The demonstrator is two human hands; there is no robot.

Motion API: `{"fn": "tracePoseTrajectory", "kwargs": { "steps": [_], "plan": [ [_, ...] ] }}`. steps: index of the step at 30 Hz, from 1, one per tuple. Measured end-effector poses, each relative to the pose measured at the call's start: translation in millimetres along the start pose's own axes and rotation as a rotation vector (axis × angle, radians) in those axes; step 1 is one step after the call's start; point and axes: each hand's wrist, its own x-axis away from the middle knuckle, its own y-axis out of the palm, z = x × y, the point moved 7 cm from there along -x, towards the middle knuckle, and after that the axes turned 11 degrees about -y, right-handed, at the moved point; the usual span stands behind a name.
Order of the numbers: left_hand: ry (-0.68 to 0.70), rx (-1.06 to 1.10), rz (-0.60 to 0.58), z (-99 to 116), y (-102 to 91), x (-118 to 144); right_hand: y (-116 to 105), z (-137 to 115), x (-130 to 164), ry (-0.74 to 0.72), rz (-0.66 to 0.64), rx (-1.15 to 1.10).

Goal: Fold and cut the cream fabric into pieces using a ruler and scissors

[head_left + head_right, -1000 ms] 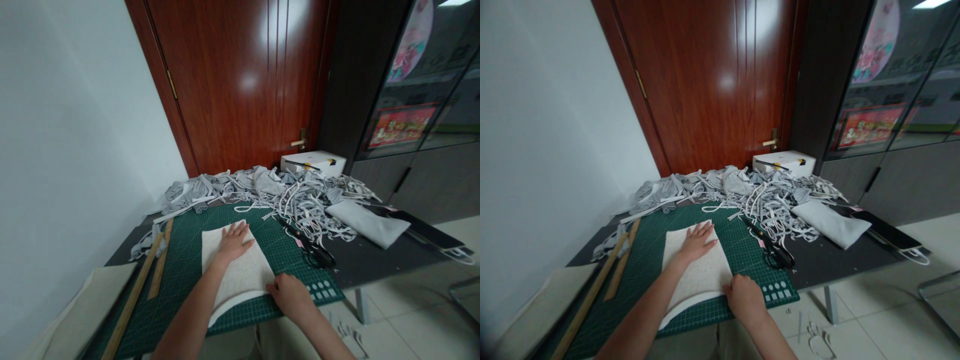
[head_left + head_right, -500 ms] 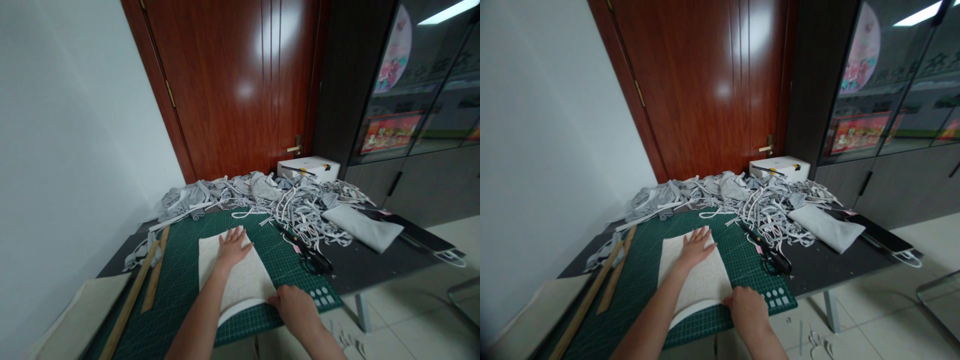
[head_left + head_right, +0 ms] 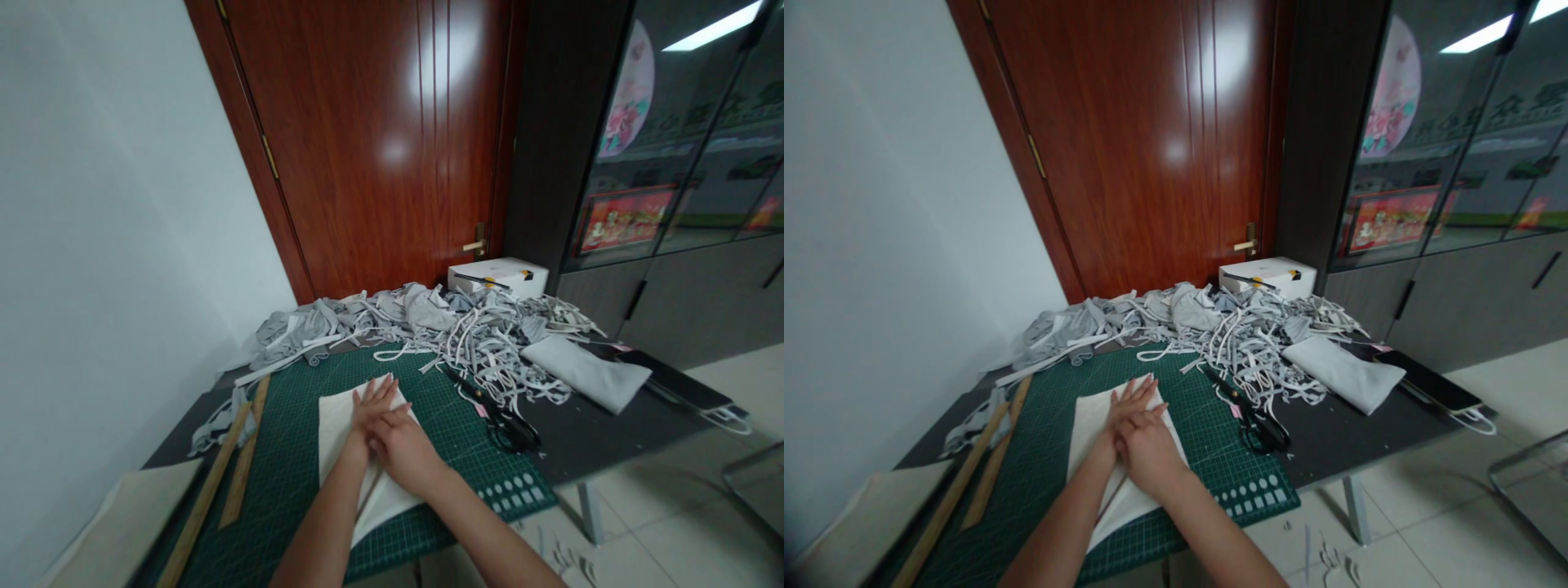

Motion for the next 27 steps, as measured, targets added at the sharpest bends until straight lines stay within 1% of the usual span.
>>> {"fn": "tracePoseTrajectory", "kwargs": {
  "steps": [2,5,9,12,14,15,19,20,21,23,24,26,27],
  "plan": [
    [-0.004,-0.006,0.001,0,-1.1,1,9,2,-7,-0.002,-0.049,0.020],
    [0.002,-0.006,0.002,2,-2.6,2,18,4,0,0.013,-0.079,0.037],
    [0.011,-0.001,0.035,3,-4.5,4,27,-4,31,0.013,-0.165,0.117],
    [0.013,-0.003,0.050,3,-5.0,5,25,-5,59,0.101,-0.230,0.089],
    [0.020,-0.004,0.044,3,-4.9,4,12,5,76,0.199,-0.226,0.021],
    [0.022,-0.003,0.041,3,-5.0,4,1,14,84,0.252,-0.188,0.002],
    [0.014,0.014,0.023,2,-5.2,2,-65,75,117,0.489,0.108,0.088],
    [0.012,0.023,0.022,1,-5.4,3,-78,90,126,0.539,0.140,0.120],
    [0.014,0.035,0.022,1,-5.5,4,-86,102,132,0.575,0.146,0.153],
    [0.024,0.061,0.022,1,-5.8,7,-92,117,134,0.578,0.131,0.173],
    [0.032,0.074,0.019,1,-5.6,9,-90,118,129,0.558,0.126,0.162],
    [0.037,0.087,0.029,1,-6.0,12,-79,105,106,0.482,0.126,0.105],
    [0.033,0.082,0.036,1,-6.2,12,-71,91,89,0.425,0.128,0.063]
  ]
}}
